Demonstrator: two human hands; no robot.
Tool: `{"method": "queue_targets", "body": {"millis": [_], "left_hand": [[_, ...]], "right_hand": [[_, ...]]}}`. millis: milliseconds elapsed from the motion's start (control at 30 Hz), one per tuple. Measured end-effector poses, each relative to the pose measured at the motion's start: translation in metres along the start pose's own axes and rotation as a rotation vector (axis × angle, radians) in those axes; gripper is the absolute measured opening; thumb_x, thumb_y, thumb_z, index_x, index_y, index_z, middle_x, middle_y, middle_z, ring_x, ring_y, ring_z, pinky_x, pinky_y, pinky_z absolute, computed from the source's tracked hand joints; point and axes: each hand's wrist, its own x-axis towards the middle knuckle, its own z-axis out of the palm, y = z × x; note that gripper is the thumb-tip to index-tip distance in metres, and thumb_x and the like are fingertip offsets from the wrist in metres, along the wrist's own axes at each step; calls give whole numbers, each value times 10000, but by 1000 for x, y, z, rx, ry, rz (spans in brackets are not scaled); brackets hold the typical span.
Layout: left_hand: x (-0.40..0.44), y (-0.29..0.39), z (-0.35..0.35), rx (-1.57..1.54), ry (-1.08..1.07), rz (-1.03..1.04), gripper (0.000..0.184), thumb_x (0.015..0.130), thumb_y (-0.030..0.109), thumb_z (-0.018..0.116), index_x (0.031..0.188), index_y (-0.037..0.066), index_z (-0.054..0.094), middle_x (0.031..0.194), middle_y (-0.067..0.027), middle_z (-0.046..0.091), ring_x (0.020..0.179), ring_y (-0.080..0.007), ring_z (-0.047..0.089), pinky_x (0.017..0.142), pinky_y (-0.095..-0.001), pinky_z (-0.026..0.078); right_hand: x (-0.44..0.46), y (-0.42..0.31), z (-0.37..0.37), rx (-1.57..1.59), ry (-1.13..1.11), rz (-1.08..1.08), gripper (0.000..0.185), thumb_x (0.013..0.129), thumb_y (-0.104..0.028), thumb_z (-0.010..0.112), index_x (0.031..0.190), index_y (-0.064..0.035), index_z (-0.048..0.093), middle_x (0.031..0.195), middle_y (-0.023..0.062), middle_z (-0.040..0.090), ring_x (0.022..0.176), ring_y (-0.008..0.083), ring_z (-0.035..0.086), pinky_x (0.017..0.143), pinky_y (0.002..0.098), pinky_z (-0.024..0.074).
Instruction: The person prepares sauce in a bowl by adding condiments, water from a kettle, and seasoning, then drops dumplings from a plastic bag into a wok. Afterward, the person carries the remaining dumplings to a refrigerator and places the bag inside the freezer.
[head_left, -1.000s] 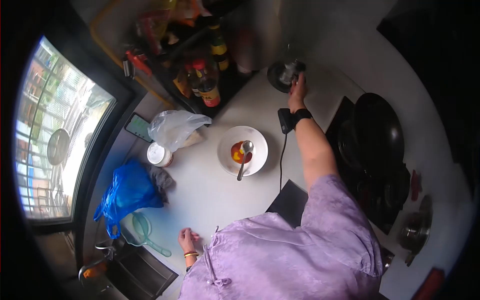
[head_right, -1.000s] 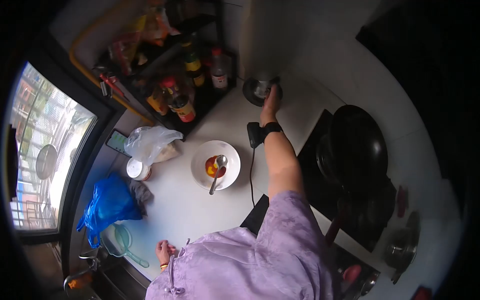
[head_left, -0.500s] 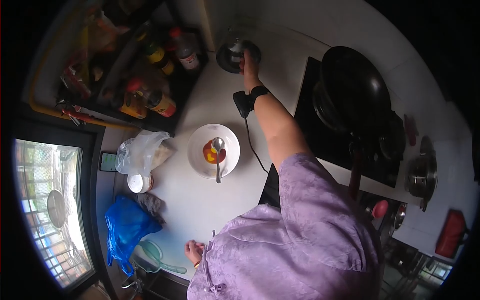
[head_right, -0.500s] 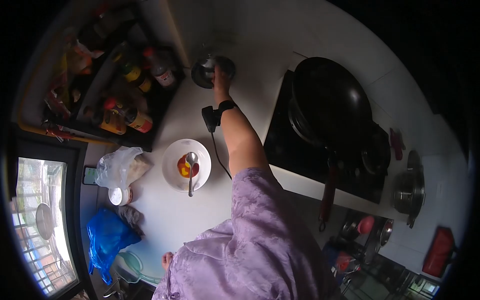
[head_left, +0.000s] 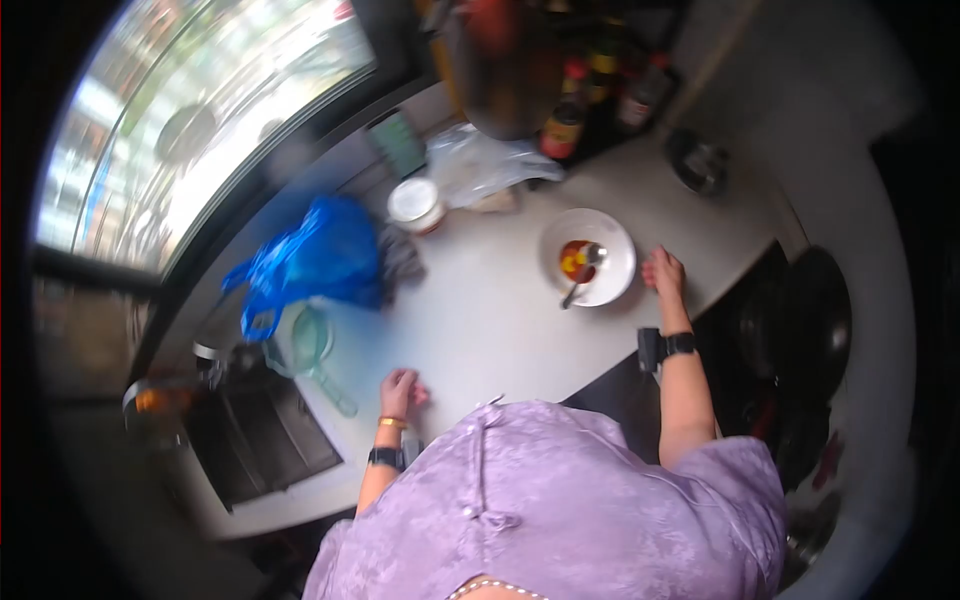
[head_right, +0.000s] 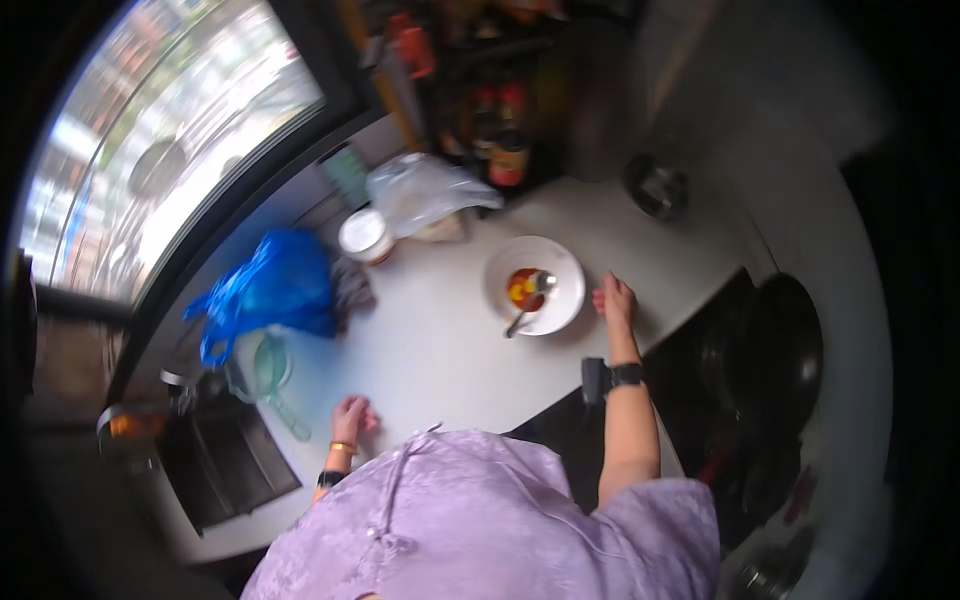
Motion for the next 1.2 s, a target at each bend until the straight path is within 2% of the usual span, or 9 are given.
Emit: {"method": "queue_targets", "body": {"millis": [133,400,467,500,567,767,1033,1067,1200], "left_hand": [[-3,1,-1,-69,-12,36,184,825,162,504,876,-14,508,614,-108,565,451,-148,540,406,-234,431],[-12,-6,-2,-56,-168,159,211,829,201,510,881,-3,522,610,-73,563,482,-114,531,440,-215,423],[-14,-7,1,23,-177,198,216,836,196,497,894,-11,514,607,-70,548,473,-111,512,436,-211,408],[-17,-5,2,37,-184,182,204,837,182,496,902,-11,509,621,-75,547,479,-116,514,438,-216,410],[-12,-10,-2,-34,-234,182,182,852,160,488,908,-12,505,632,-77,544,483,-124,523,438,-218,419],[-9,-10,-2,-29,-280,186,155,860,157,476,904,12,511,643,-84,560,481,-130,540,440,-216,432],[-14,-6,-4,-23,-252,164,145,858,140,473,918,13,510,664,-94,569,504,-137,557,459,-217,446],[-14,-7,-5,-21,-255,167,152,857,141,473,924,10,510,675,-95,573,509,-139,558,463,-219,447],[-17,1,-6,-64,-263,137,160,856,146,475,937,13,512,693,-97,578,525,-143,568,467,-217,450]], "right_hand": [[-28,14,20,22,-244,25,440,838,-411,460,1033,-21,523,798,96,598,619,149,577,524,249,466],[-62,-8,32,-168,-94,58,382,821,-409,487,996,-80,568,711,55,569,572,144,549,479,268,453],[-63,-6,25,-518,97,-364,299,796,-326,517,936,-73,593,648,83,575,641,230,570,579,358,455],[-89,-37,31,-721,243,-324,257,766,-284,535,909,-74,577,752,106,594,741,286,567,663,388,442],[-88,-30,45,-604,529,-679,214,719,-206,587,897,-88,569,919,89,578,832,301,543,694,388,443],[-127,-103,118,-451,70,-1059,468,663,-97,605,1104,-45,457,1150,152,423,960,315,493,814,369,412],[-128,-168,189,-864,-132,-679,754,676,-125,591,1305,-168,177,1262,135,343,996,339,494,802,398,430],[-124,-163,196,-822,-21,-686,547,687,-127,572,1200,-124,381,1119,143,495,912,335,541,763,411,443],[-120,-152,207,-816,-89,-709,193,704,-138,544,882,-65,567,837,156,592,790,334,570,681,420,456]]}}
